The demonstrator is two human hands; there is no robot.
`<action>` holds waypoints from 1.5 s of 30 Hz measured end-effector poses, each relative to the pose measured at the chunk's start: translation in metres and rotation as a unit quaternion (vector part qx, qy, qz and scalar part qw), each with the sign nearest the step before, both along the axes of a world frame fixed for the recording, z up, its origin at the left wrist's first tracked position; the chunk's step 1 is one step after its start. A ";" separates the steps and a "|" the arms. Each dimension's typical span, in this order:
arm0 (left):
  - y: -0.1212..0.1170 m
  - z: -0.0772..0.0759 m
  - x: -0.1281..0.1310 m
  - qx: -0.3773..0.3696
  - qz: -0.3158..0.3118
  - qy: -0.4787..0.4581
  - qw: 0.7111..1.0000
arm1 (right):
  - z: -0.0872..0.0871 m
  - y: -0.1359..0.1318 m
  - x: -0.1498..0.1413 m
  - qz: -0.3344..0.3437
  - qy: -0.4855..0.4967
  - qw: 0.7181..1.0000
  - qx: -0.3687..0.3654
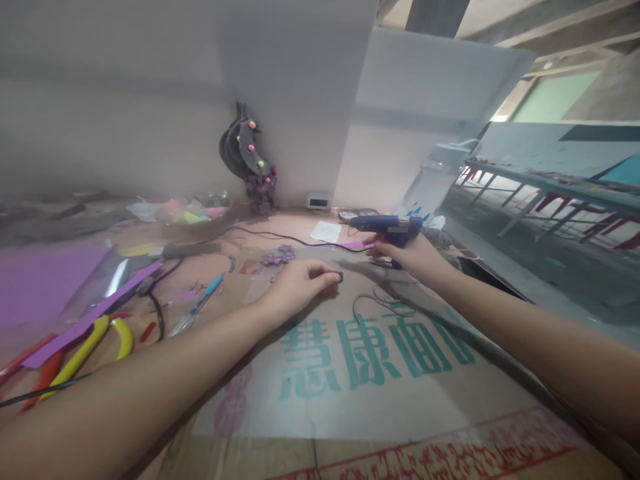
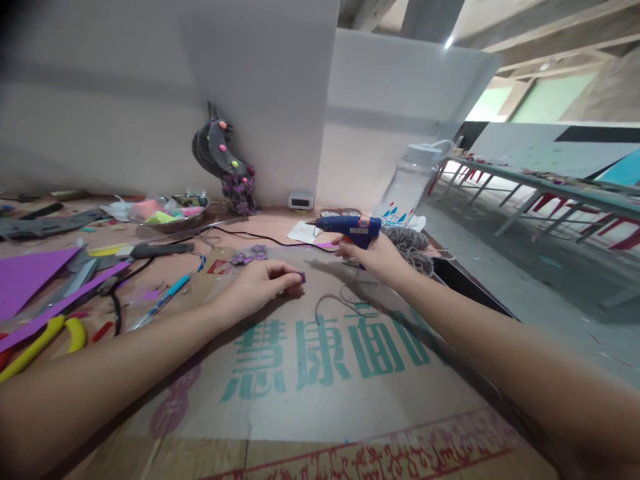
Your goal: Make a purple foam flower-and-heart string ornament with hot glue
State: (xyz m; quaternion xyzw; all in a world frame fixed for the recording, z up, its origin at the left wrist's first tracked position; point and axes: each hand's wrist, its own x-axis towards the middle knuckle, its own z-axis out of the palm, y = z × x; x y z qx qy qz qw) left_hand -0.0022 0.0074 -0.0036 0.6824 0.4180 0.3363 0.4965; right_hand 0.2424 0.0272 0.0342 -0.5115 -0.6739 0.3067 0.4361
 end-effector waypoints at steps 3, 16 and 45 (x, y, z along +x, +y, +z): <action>0.001 -0.001 0.000 0.025 0.015 -0.001 1.000 | -0.006 -0.024 0.006 0.025 0.026 0.999 -0.003; 0.003 -0.007 -0.003 0.134 0.022 0.029 0.990 | -0.026 -0.040 0.013 0.012 0.043 0.999 -0.003; -0.021 0.024 0.005 0.038 0.046 -0.071 0.996 | -0.030 -0.059 0.000 0.222 0.237 0.932 -0.159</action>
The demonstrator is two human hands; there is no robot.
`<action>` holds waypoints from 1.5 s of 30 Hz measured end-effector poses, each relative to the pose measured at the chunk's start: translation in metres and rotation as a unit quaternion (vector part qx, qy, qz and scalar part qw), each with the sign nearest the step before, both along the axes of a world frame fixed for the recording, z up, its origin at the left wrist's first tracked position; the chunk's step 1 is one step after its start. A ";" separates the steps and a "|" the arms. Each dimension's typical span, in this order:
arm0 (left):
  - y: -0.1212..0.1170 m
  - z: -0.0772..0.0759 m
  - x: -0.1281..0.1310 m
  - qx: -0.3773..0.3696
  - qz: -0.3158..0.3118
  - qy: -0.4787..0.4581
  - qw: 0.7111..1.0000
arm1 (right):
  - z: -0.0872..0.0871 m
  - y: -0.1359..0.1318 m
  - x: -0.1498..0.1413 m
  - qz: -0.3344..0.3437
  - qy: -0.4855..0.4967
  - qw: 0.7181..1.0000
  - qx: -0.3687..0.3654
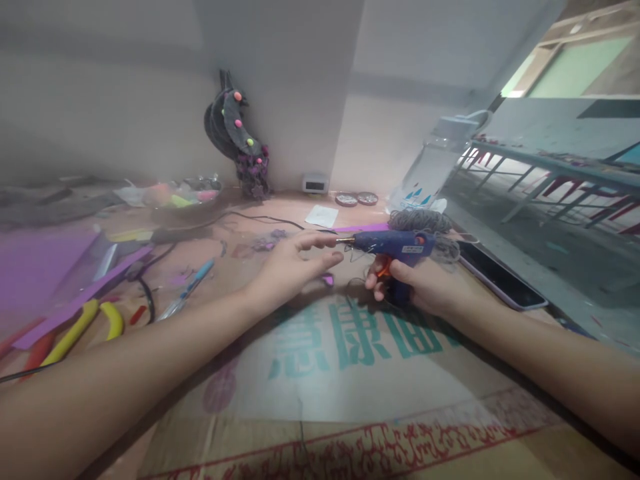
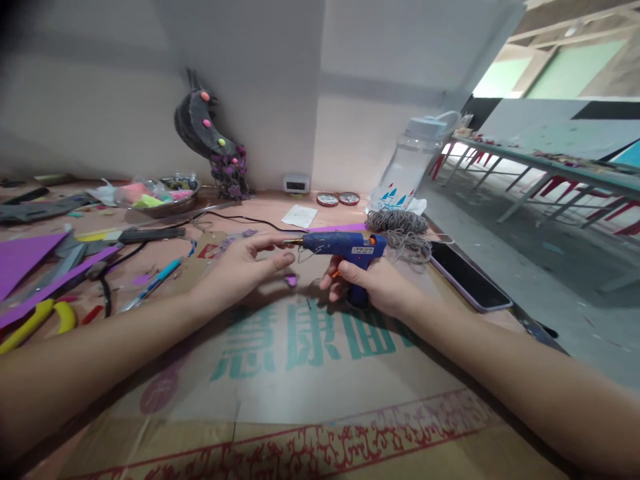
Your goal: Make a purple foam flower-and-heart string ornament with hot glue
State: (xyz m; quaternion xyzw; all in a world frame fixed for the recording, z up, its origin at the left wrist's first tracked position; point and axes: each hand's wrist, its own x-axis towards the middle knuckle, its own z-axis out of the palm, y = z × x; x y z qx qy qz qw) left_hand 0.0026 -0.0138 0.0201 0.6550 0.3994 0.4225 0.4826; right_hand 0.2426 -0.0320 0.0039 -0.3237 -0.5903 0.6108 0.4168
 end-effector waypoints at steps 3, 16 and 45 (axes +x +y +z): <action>-0.005 -0.003 0.007 -0.052 -0.020 -0.063 0.996 | 0.001 -0.002 -0.001 0.005 -0.001 1.000 -0.005; -0.004 -0.011 0.008 -0.069 -0.012 -0.077 0.995 | 0.001 -0.003 -0.003 0.019 -0.026 0.999 0.010; -0.005 -0.010 0.010 -0.078 -0.006 -0.133 0.988 | 0.001 -0.001 -0.004 0.009 -0.014 1.000 -0.004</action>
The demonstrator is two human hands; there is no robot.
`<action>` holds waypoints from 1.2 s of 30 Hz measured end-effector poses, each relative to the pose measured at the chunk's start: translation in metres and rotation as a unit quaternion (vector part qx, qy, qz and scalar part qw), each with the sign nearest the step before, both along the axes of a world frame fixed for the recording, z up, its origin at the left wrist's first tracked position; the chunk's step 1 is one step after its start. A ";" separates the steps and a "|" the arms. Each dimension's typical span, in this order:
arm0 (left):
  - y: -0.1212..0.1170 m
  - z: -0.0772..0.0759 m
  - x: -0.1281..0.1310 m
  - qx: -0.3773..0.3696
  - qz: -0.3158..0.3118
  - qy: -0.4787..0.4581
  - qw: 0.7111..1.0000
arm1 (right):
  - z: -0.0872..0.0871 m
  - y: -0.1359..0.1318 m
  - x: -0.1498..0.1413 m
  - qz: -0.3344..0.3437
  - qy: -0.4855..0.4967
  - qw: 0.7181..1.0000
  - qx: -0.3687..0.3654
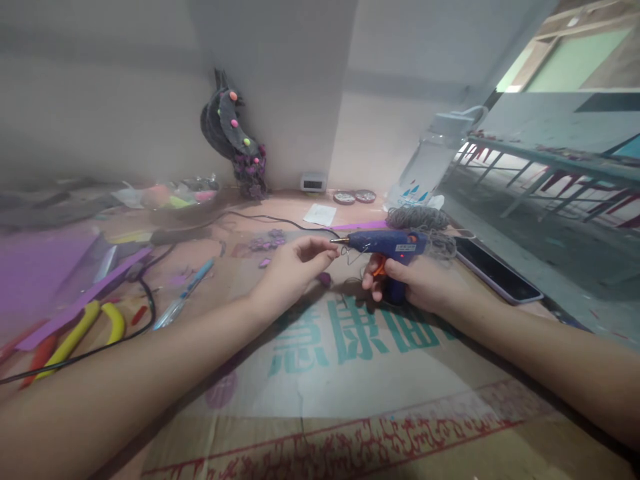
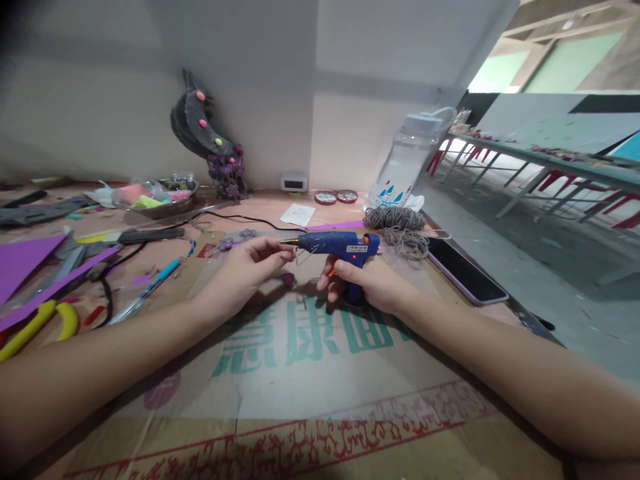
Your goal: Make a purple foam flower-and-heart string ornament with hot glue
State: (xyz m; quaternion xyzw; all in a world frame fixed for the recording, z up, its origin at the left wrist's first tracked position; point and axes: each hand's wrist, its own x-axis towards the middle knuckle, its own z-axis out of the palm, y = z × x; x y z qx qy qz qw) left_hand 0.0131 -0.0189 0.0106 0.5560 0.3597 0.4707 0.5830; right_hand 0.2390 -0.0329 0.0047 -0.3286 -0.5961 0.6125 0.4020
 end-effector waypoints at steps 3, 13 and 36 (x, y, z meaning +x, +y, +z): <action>0.001 -0.002 -0.001 -0.015 -0.024 -0.006 1.000 | 0.000 0.000 0.000 0.003 -0.003 1.000 0.004; 0.009 -0.011 -0.004 -0.051 -0.085 -0.039 0.994 | -0.001 0.001 0.002 0.013 -0.006 1.000 0.004; 0.008 -0.010 0.000 -0.020 0.016 -0.052 0.998 | 0.007 0.001 0.004 -0.048 -0.007 0.998 0.028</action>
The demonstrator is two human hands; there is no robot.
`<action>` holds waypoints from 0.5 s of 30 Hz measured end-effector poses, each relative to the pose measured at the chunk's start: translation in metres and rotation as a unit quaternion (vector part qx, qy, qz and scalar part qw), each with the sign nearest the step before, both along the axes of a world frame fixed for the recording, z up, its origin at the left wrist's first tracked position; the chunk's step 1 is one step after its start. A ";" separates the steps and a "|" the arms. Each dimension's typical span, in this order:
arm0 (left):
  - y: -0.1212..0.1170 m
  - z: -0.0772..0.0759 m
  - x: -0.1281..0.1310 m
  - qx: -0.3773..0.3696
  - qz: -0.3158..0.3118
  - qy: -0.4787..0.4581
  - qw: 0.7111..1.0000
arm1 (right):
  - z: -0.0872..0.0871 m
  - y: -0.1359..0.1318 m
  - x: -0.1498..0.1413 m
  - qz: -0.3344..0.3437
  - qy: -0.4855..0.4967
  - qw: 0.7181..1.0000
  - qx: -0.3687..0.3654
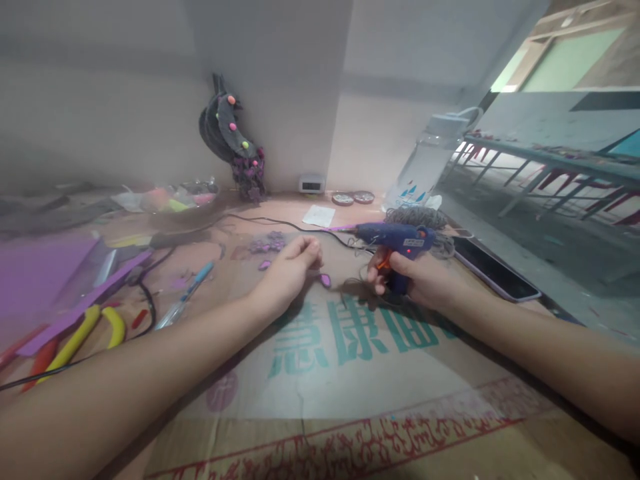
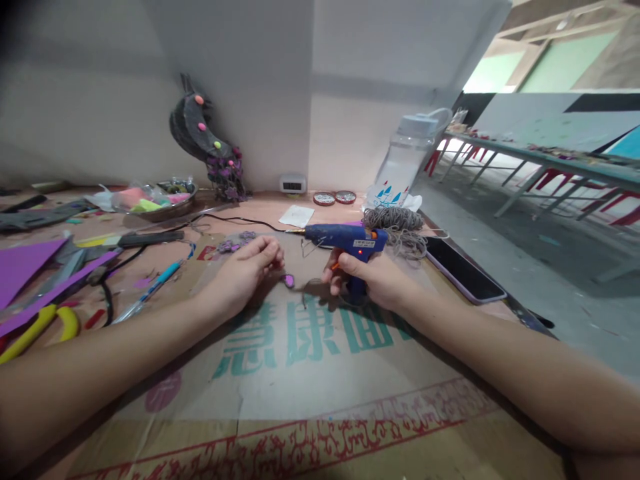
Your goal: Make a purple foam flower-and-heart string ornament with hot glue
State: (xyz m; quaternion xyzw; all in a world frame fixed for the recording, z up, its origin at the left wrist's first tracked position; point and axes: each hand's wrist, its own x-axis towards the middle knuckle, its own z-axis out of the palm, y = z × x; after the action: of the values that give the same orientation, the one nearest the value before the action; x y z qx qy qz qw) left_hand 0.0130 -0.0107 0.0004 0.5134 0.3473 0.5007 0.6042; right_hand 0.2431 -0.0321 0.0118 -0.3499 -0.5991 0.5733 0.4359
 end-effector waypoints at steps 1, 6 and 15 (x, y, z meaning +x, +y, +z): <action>0.001 0.000 0.000 -0.001 0.021 -0.009 1.000 | 0.003 0.001 0.000 -0.026 0.002 1.000 0.011; 0.000 0.003 0.001 -0.026 0.030 -0.041 0.998 | 0.004 0.010 0.003 -0.159 0.016 0.986 0.044; 0.005 0.033 -0.016 0.053 -0.008 0.118 0.992 | -0.019 0.020 0.007 -0.176 0.004 0.984 0.005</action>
State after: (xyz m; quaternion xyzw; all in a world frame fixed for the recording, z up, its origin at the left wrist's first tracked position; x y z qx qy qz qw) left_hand -0.0033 -0.0060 0.0329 0.6031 0.3853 0.4496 0.5345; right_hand 0.2499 -0.0123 -0.0077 -0.4450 -0.5293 0.4862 0.5343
